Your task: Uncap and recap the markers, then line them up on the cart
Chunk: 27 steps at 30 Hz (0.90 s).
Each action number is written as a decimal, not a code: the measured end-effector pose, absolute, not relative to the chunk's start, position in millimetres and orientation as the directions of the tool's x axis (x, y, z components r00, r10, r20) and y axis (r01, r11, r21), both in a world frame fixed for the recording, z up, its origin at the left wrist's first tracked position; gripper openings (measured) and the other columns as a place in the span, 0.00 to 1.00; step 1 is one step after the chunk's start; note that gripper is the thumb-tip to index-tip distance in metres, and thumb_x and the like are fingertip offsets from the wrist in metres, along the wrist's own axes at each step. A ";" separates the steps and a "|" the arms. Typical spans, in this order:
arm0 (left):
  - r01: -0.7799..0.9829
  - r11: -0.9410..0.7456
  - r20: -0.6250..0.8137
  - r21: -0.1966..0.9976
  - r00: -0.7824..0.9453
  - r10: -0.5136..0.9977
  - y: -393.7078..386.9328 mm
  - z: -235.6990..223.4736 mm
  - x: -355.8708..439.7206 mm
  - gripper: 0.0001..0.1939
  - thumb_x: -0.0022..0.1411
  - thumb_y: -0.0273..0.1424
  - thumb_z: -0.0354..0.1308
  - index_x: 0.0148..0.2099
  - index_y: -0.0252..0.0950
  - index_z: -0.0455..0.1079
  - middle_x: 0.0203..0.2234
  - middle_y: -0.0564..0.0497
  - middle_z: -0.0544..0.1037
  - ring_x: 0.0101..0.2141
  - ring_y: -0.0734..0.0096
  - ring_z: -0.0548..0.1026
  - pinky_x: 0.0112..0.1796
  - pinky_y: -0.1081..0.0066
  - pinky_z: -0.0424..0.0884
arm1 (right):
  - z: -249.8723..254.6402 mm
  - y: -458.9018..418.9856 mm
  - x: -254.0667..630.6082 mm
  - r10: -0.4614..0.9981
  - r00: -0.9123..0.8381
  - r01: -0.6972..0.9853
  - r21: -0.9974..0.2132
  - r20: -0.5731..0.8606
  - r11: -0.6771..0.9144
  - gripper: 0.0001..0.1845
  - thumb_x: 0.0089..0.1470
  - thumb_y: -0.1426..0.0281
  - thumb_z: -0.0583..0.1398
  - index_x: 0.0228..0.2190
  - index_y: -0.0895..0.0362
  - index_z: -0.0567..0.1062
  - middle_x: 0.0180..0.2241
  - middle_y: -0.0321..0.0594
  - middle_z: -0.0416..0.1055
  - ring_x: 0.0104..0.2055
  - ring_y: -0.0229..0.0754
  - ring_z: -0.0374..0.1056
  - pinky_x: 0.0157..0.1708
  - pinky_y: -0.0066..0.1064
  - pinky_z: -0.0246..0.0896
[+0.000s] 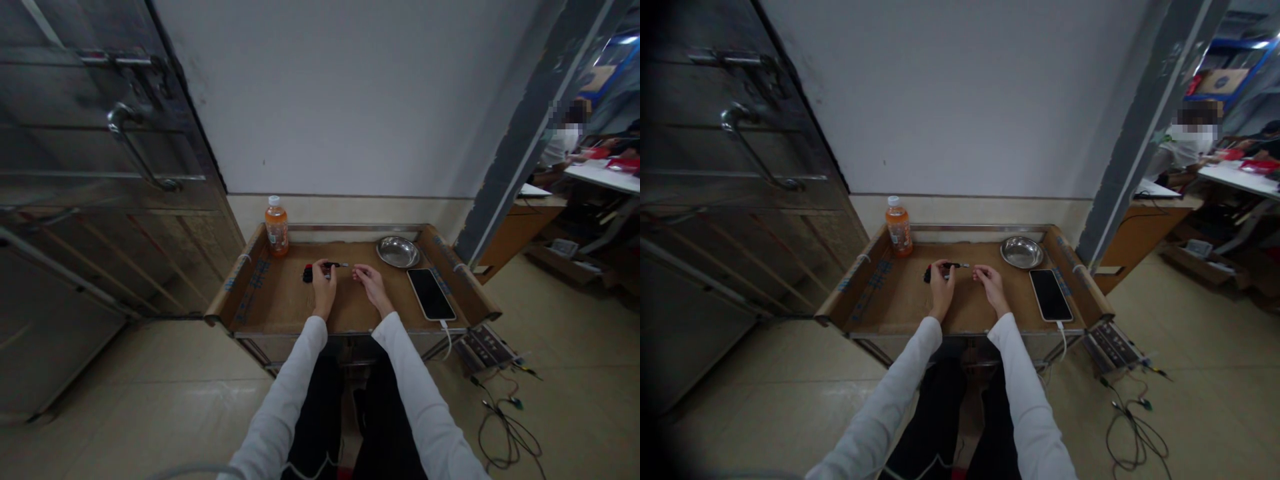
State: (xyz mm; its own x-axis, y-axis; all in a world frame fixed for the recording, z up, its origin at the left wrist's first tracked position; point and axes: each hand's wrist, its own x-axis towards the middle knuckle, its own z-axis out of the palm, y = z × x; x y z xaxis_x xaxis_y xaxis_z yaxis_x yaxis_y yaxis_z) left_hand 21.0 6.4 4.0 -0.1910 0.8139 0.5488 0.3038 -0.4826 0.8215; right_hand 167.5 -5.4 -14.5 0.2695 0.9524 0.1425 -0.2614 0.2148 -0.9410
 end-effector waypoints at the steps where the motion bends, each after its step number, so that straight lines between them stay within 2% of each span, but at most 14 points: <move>1: 0.333 -0.486 0.554 0.808 -0.149 0.819 7.4 2.5 22.0 0.11 0.64 0.35 0.53 0.47 0.35 0.62 0.41 0.44 0.71 0.38 0.68 0.73 0.40 0.68 0.71 | -14.8 -5.2 167.3 0.931 0.315 -0.193 -0.947 0.186 0.255 0.15 0.40 0.61 0.66 0.31 0.56 0.76 0.31 0.38 0.75 0.31 0.37 0.69 0.36 0.31 0.67; 4: 0.479 -0.498 0.548 0.723 0.041 0.835 8.3 -0.3 26.3 0.07 0.64 0.31 0.53 0.43 0.36 0.65 0.39 0.44 0.73 0.40 0.63 0.73 0.43 0.64 0.70 | -14.4 -5.4 166.1 0.875 0.384 -0.001 -0.948 0.293 0.318 0.13 0.45 0.60 0.64 0.31 0.56 0.74 0.33 0.40 0.75 0.34 0.39 0.71 0.38 0.33 0.67; 7: 0.653 -0.503 0.540 0.565 0.169 0.825 7.1 0.0 30.4 0.02 0.63 0.29 0.54 0.37 0.37 0.68 0.35 0.43 0.74 0.42 0.57 0.72 0.46 0.59 0.67 | -12.8 -8.0 163.5 0.873 0.369 0.107 -0.948 0.319 0.301 0.13 0.50 0.61 0.61 0.34 0.56 0.74 0.34 0.42 0.75 0.33 0.40 0.71 0.37 0.33 0.68; 10: 0.750 -0.511 0.546 0.419 0.242 0.802 5.9 2.3 32.1 0.04 0.63 0.28 0.53 0.37 0.37 0.69 0.36 0.41 0.75 0.45 0.53 0.70 0.47 0.56 0.65 | -11.4 -12.2 160.5 0.870 0.325 0.303 -0.912 0.371 0.276 0.10 0.53 0.64 0.58 0.35 0.55 0.75 0.36 0.42 0.76 0.35 0.41 0.71 0.40 0.34 0.67; 13: 0.805 -0.491 0.503 0.333 0.289 0.814 5.7 5.2 32.2 0.08 0.64 0.26 0.49 0.40 0.37 0.70 0.38 0.41 0.76 0.46 0.54 0.69 0.48 0.55 0.64 | -11.8 -15.4 157.6 0.873 0.214 0.513 -0.811 0.438 0.281 0.09 0.55 0.68 0.56 0.35 0.54 0.76 0.38 0.42 0.76 0.42 0.43 0.70 0.47 0.36 0.64; 15: 0.834 -0.470 0.468 0.287 0.306 0.829 5.3 7.3 32.5 0.11 0.65 0.25 0.47 0.43 0.37 0.70 0.42 0.42 0.75 0.48 0.55 0.68 0.50 0.55 0.62 | -13.5 -16.0 155.8 0.880 0.122 0.595 -0.743 0.459 0.305 0.10 0.55 0.72 0.55 0.36 0.54 0.76 0.39 0.42 0.75 0.43 0.43 0.69 0.49 0.37 0.62; 19: 0.887 -0.409 0.427 0.212 0.293 0.855 2.3 11.0 34.0 0.13 0.65 0.24 0.45 0.47 0.35 0.68 0.48 0.43 0.72 0.51 0.56 0.65 0.52 0.58 0.61 | -18.9 -13.5 155.0 0.868 0.021 0.632 -0.680 0.495 0.372 0.12 0.54 0.77 0.55 0.37 0.54 0.75 0.40 0.42 0.73 0.45 0.44 0.66 0.51 0.39 0.61; 23: 0.909 -0.369 0.397 0.193 0.272 0.877 -2.9 13.4 35.1 0.13 0.65 0.24 0.45 0.48 0.32 0.67 0.47 0.41 0.71 0.50 0.56 0.65 0.50 0.60 0.62 | -23.9 -10.0 157.1 0.859 0.098 0.640 -0.693 0.503 0.333 0.11 0.53 0.77 0.55 0.37 0.55 0.74 0.39 0.43 0.69 0.42 0.44 0.67 0.47 0.37 0.64; 27: 0.875 -0.444 0.379 0.194 0.351 0.857 -5.8 13.3 35.7 0.11 0.65 0.25 0.47 0.45 0.35 0.68 0.44 0.42 0.71 0.48 0.56 0.66 0.48 0.59 0.62 | -26.5 -9.0 158.6 0.850 0.142 0.683 -0.672 0.507 0.287 0.10 0.54 0.77 0.55 0.33 0.56 0.75 0.37 0.43 0.68 0.40 0.43 0.66 0.46 0.36 0.63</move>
